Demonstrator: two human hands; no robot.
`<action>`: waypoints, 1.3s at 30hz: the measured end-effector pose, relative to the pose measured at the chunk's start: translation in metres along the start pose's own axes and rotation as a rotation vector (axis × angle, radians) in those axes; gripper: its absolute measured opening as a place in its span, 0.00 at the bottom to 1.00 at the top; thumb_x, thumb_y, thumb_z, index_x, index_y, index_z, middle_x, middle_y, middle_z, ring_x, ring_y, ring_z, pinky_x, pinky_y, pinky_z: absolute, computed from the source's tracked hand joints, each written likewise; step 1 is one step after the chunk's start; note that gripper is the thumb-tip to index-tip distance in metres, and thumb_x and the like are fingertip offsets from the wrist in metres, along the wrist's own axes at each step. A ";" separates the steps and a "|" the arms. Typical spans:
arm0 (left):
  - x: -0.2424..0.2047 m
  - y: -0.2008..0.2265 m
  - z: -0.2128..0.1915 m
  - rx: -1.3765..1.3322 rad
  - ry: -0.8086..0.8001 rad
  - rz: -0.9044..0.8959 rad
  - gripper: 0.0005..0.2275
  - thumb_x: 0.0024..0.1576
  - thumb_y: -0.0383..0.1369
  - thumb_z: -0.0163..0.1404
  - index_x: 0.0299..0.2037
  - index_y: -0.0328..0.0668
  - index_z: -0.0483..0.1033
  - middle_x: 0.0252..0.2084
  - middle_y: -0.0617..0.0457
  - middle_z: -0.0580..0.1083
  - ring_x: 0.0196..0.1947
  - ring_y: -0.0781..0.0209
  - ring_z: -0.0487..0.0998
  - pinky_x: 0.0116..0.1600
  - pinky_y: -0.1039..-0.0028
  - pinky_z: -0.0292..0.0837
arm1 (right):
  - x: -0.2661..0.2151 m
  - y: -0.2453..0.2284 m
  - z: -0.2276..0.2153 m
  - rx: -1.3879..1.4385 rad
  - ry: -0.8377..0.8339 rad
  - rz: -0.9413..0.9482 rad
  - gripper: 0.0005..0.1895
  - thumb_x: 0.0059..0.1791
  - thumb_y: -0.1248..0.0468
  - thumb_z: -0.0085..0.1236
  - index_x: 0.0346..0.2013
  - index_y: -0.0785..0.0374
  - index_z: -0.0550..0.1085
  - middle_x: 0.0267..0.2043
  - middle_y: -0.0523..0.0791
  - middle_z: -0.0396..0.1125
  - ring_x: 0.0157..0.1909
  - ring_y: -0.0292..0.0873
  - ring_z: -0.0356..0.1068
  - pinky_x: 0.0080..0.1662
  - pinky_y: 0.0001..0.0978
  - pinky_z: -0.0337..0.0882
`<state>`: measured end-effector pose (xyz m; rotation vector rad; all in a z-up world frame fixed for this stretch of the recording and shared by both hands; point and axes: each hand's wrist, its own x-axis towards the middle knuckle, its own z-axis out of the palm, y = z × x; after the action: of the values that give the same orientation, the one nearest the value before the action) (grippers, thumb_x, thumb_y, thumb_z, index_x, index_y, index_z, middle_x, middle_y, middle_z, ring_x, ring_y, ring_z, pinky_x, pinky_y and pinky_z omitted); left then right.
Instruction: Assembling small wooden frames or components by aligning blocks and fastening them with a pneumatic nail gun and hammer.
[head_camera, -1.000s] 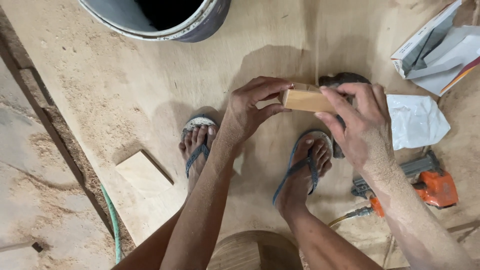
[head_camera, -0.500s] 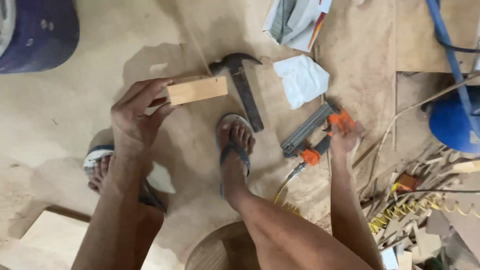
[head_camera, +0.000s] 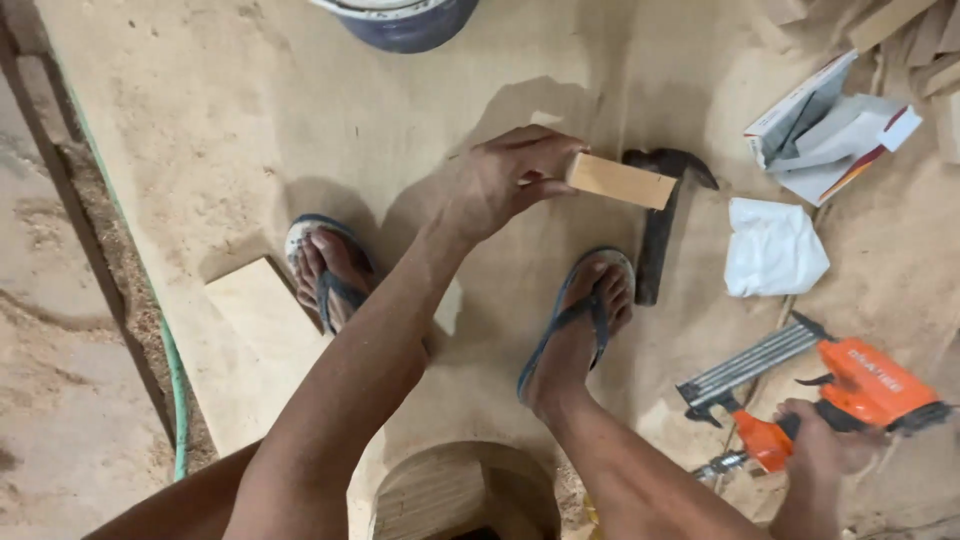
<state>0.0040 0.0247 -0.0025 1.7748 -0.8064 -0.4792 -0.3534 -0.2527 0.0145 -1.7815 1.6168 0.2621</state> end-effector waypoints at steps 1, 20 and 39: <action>-0.002 -0.005 0.003 -0.006 0.002 0.003 0.14 0.55 0.36 0.61 0.50 0.49 0.79 0.46 0.54 0.78 0.46 0.55 0.81 0.45 0.76 0.84 | -0.010 -0.016 -0.015 -0.026 -0.001 -0.024 0.15 0.44 0.57 0.66 0.41 0.60 0.76 0.21 0.50 0.67 0.22 0.47 0.70 0.29 0.40 0.74; -0.005 -0.036 0.009 0.060 0.015 0.159 0.15 0.59 0.43 0.57 0.56 0.61 0.74 0.52 0.68 0.75 0.48 0.68 0.80 0.39 0.77 0.74 | -0.175 -0.261 0.011 -0.548 0.041 -0.646 0.08 0.55 0.65 0.61 0.34 0.67 0.76 0.33 0.46 0.72 0.39 0.45 0.71 0.52 0.37 0.68; -0.007 -0.036 0.009 0.044 0.015 0.178 0.17 0.60 0.44 0.56 0.57 0.59 0.73 0.50 0.64 0.75 0.47 0.63 0.79 0.40 0.72 0.74 | -0.170 -0.277 0.026 -0.719 0.025 -0.618 0.14 0.55 0.55 0.61 0.41 0.64 0.74 0.28 0.47 0.69 0.31 0.54 0.67 0.43 0.42 0.67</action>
<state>0.0039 0.0307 -0.0398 1.7258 -0.9606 -0.3330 -0.1211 -0.1111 0.1934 -2.7292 0.9476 0.5714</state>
